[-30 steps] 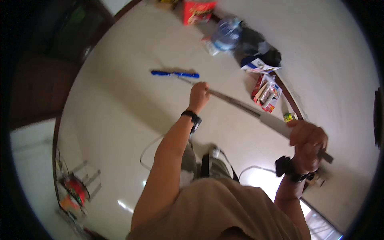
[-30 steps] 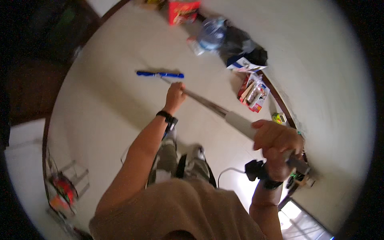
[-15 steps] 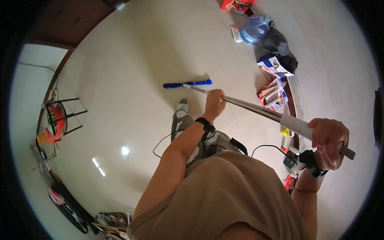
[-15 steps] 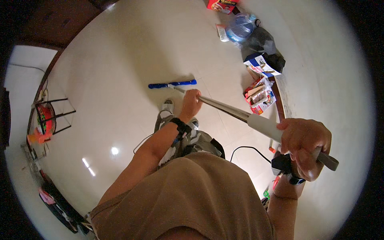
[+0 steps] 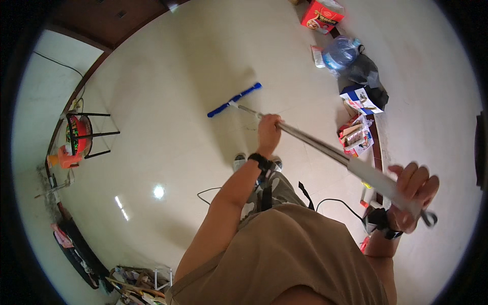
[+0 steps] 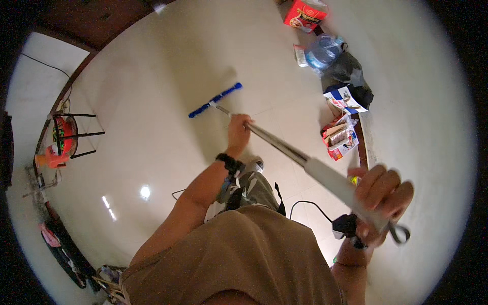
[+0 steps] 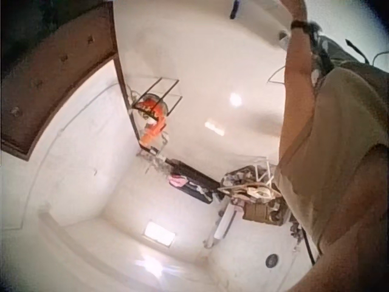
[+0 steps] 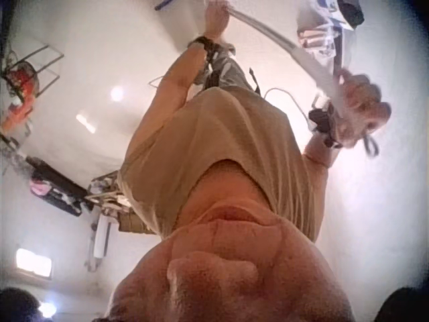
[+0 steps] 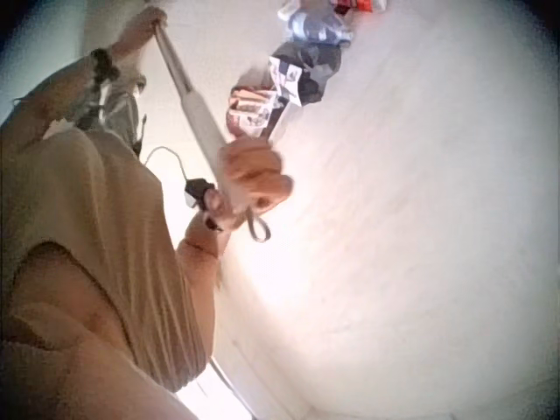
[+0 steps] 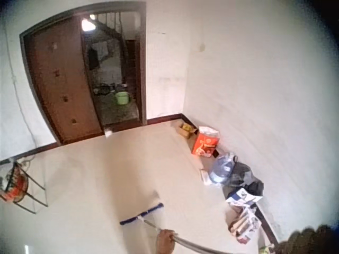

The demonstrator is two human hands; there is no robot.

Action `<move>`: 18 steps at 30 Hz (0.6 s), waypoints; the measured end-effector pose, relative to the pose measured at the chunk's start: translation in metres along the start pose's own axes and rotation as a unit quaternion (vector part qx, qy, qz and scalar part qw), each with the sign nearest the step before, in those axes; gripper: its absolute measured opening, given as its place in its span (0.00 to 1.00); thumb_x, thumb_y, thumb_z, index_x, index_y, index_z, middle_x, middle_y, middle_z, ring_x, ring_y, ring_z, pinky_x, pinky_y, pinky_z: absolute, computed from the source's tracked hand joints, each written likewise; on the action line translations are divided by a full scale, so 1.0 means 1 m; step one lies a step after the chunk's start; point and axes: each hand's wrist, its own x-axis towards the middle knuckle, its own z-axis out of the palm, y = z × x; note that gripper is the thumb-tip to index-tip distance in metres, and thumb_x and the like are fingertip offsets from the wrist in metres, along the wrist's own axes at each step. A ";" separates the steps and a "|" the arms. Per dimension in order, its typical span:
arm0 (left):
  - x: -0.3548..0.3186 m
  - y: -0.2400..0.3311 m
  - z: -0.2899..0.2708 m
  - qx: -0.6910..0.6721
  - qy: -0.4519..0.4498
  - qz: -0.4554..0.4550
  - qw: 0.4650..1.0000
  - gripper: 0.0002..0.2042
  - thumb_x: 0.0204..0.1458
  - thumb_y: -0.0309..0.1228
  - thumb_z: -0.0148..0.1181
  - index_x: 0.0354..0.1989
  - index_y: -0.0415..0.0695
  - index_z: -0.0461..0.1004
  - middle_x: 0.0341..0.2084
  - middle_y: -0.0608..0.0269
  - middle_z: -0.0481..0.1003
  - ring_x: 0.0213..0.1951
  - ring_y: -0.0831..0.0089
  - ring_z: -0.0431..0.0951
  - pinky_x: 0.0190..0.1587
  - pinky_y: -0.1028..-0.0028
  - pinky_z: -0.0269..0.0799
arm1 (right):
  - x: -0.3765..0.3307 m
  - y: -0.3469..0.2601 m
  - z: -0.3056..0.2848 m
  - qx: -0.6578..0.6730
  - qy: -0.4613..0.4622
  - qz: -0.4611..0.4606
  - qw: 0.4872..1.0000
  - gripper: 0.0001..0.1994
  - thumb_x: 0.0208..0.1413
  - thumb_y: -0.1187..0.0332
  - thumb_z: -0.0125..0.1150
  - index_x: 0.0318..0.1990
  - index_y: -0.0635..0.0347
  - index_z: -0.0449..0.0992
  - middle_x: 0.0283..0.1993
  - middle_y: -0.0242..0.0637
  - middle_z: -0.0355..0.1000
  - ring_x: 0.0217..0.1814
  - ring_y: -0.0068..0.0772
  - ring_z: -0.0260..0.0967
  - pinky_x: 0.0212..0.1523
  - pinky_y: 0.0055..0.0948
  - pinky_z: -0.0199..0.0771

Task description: Using a squeegee to clean or dry the floor in a home environment.

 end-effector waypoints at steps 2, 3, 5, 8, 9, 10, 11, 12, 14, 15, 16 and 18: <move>0.024 -0.030 -0.020 0.086 0.055 0.053 0.993 0.04 0.37 0.20 0.55 0.22 0.42 0.69 0.21 0.59 0.70 0.31 0.60 0.69 0.34 0.67 0.63 | 0.005 0.017 0.025 0.065 0.029 0.032 0.997 0.17 0.45 0.56 0.60 0.27 0.51 0.56 0.16 0.26 0.55 0.17 0.23 0.53 0.33 0.35 0.64; 0.029 -0.044 -0.033 0.086 0.053 0.052 0.993 0.04 0.37 0.20 0.55 0.22 0.42 0.69 0.21 0.59 0.70 0.31 0.60 0.69 0.34 0.67 0.63 | 0.006 0.027 0.036 0.126 0.062 0.063 0.988 0.16 0.49 0.55 0.56 0.26 0.51 0.55 0.15 0.27 0.55 0.16 0.23 0.53 0.28 0.33 0.62; 0.046 -0.067 -0.054 0.069 0.005 0.017 0.997 0.03 0.38 0.23 0.58 0.21 0.42 0.70 0.22 0.59 0.70 0.31 0.60 0.69 0.35 0.67 0.63 | 0.010 0.058 0.056 0.172 0.002 0.044 0.984 0.14 0.53 0.54 0.49 0.27 0.52 0.56 0.13 0.28 0.55 0.14 0.24 0.52 0.24 0.31 0.56; 0.061 -0.109 -0.093 0.139 -0.028 0.021 0.990 0.03 0.35 0.22 0.57 0.18 0.45 0.72 0.22 0.60 0.71 0.33 0.59 0.68 0.38 0.65 0.64 | 0.008 0.078 0.098 0.175 -0.068 0.071 0.980 0.13 0.55 0.58 0.47 0.27 0.55 0.57 0.11 0.30 0.56 0.11 0.25 0.51 0.25 0.33 0.58; 0.063 -0.113 -0.099 0.143 -0.067 0.004 0.987 0.02 0.36 0.23 0.58 0.18 0.44 0.72 0.22 0.59 0.71 0.33 0.58 0.68 0.38 0.65 0.64 | 0.007 0.081 0.104 0.190 -0.092 0.070 0.975 0.13 0.56 0.59 0.46 0.27 0.56 0.57 0.11 0.30 0.56 0.11 0.25 0.52 0.25 0.33 0.59; 0.061 -0.115 -0.107 0.150 -0.104 -0.017 0.983 0.02 0.37 0.25 0.59 0.18 0.43 0.72 0.22 0.58 0.71 0.33 0.58 0.69 0.38 0.65 0.64 | 0.004 0.077 0.107 0.189 -0.096 0.079 0.974 0.13 0.56 0.59 0.45 0.26 0.57 0.58 0.10 0.31 0.56 0.11 0.26 0.53 0.25 0.33 0.59; 0.058 -0.120 -0.109 0.149 -0.107 -0.019 0.983 0.02 0.37 0.25 0.59 0.18 0.43 0.72 0.22 0.58 0.71 0.33 0.58 0.69 0.38 0.65 0.64 | -0.002 0.075 0.108 0.188 -0.094 0.082 0.974 0.13 0.56 0.59 0.45 0.26 0.57 0.58 0.10 0.31 0.56 0.11 0.26 0.53 0.25 0.33 0.59; 0.054 -0.127 -0.109 0.136 -0.124 -0.011 0.983 0.03 0.38 0.27 0.59 0.18 0.43 0.72 0.22 0.57 0.72 0.33 0.58 0.69 0.37 0.65 0.65 | -0.009 0.074 0.107 0.166 -0.055 0.097 0.980 0.13 0.56 0.59 0.45 0.26 0.57 0.58 0.10 0.31 0.56 0.11 0.26 0.53 0.25 0.34 0.59; 0.054 -0.118 -0.101 0.115 -0.144 0.004 0.983 0.05 0.39 0.29 0.60 0.18 0.42 0.72 0.22 0.56 0.72 0.32 0.57 0.70 0.36 0.64 0.65 | -0.023 0.067 0.098 0.130 -0.007 0.118 0.984 0.12 0.55 0.61 0.44 0.25 0.57 0.57 0.10 0.32 0.55 0.10 0.26 0.52 0.24 0.34 0.59; 0.047 -0.109 -0.094 0.125 -0.174 0.002 0.977 0.05 0.39 0.28 0.59 0.20 0.41 0.72 0.22 0.56 0.72 0.32 0.57 0.70 0.37 0.64 0.65 | -0.030 0.061 0.092 0.125 -0.005 0.116 0.985 0.12 0.55 0.61 0.44 0.25 0.57 0.57 0.10 0.32 0.55 0.10 0.26 0.52 0.24 0.34 0.59; 0.039 -0.099 -0.088 0.138 -0.202 -0.001 0.970 0.04 0.39 0.28 0.59 0.21 0.41 0.72 0.22 0.55 0.71 0.32 0.57 0.70 0.37 0.64 0.65 | -0.039 0.055 0.087 0.104 0.031 0.112 0.988 0.11 0.55 0.61 0.44 0.25 0.57 0.57 0.10 0.32 0.55 0.10 0.26 0.51 0.24 0.34 0.59; 0.024 -0.090 -0.076 0.145 -0.247 -0.007 0.958 0.04 0.39 0.28 0.59 0.21 0.41 0.72 0.22 0.55 0.72 0.32 0.57 0.70 0.37 0.64 0.66 | -0.056 0.045 0.074 0.087 0.067 0.094 0.989 0.10 0.55 0.63 0.42 0.24 0.56 0.56 0.10 0.32 0.54 0.10 0.25 0.49 0.23 0.34 0.58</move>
